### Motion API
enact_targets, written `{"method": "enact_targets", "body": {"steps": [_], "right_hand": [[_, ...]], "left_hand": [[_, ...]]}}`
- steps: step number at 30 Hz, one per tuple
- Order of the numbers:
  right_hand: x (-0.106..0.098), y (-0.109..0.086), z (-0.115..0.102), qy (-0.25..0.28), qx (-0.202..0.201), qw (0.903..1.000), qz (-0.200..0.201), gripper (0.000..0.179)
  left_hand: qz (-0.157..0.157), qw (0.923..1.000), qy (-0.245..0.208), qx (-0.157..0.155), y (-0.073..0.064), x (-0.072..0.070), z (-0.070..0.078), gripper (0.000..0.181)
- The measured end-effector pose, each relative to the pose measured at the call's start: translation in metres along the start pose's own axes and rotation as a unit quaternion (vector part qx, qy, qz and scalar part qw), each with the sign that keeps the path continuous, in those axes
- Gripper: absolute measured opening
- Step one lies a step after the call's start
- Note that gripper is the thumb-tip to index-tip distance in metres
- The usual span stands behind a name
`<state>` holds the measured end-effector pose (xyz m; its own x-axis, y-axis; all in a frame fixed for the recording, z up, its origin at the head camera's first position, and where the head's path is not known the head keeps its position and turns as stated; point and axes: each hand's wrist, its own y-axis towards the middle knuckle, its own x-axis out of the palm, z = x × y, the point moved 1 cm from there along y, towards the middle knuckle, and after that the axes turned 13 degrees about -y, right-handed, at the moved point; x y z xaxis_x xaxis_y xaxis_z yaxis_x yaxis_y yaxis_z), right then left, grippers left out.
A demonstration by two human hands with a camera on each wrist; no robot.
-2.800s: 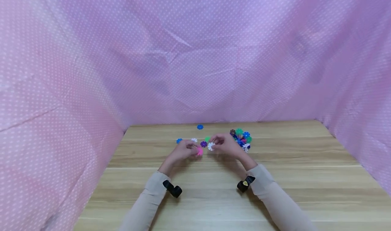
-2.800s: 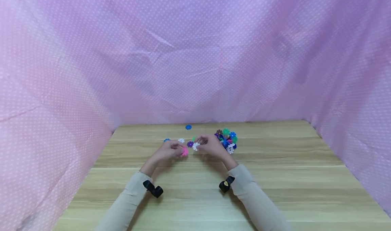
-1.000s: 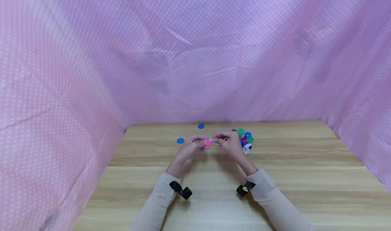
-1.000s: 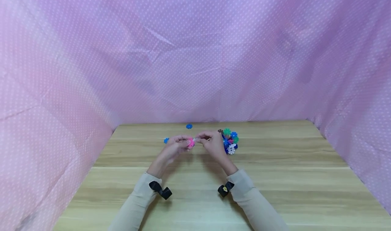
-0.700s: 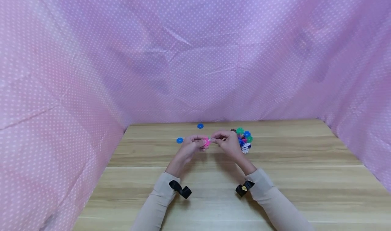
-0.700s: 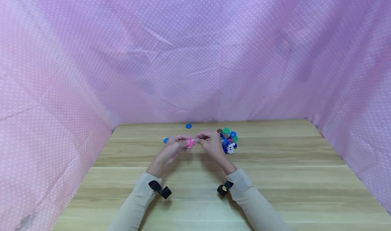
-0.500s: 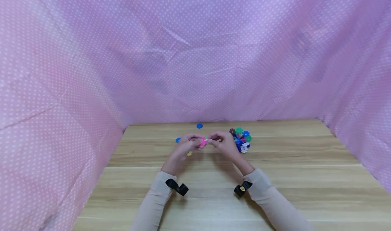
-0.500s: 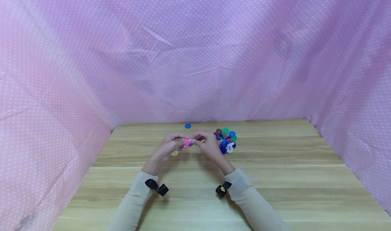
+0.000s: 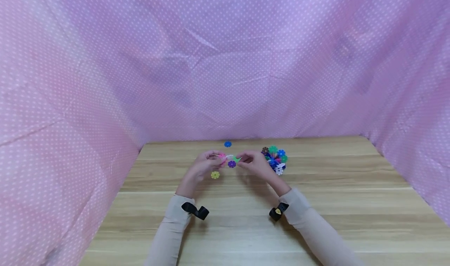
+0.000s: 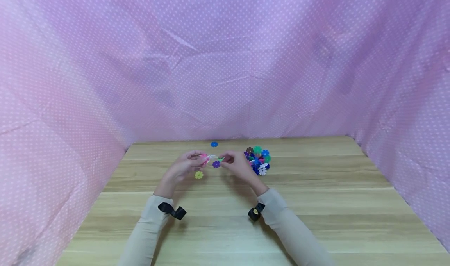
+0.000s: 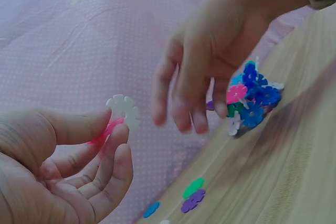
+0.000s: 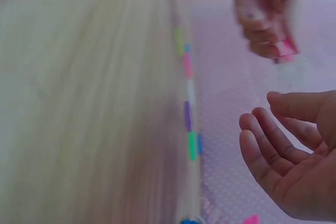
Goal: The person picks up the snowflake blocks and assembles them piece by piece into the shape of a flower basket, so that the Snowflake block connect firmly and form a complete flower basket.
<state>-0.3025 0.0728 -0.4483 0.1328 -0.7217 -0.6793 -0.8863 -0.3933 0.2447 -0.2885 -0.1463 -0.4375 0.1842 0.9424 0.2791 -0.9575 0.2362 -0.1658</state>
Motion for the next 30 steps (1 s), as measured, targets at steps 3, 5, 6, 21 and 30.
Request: {"method": "enact_targets", "body": {"steps": [3, 5, 6, 21, 30], "right_hand": [[0.009, 0.012, 0.007, -0.025, 0.009, 0.9979, -0.058, 0.02], [0.014, 0.02, 0.012, -0.044, 0.01, 0.9945, -0.094, 0.023], [0.016, 0.023, 0.013, -0.053, 0.012, 0.9924, -0.11, 0.025], [0.029, 0.039, 0.021, -0.105, 0.02, 0.9802, -0.167, 0.016], [0.016, 0.028, 0.026, 0.034, 0.079, 0.9874, -0.132, 0.016]], "left_hand": [[0.003, 1.0, -0.002, -0.001, -0.002, -0.004, 0.004, 0.037], [0.007, 1.0, 0.002, -0.001, -0.003, -0.006, 0.005, 0.038], [0.009, 0.9999, 0.003, -0.002, -0.003, -0.007, 0.006, 0.037], [0.029, 0.9993, 0.024, 0.003, -0.001, -0.018, -0.002, 0.034], [0.025, 0.9996, -0.01, 0.005, 0.004, -0.02, -0.009, 0.026]]}}
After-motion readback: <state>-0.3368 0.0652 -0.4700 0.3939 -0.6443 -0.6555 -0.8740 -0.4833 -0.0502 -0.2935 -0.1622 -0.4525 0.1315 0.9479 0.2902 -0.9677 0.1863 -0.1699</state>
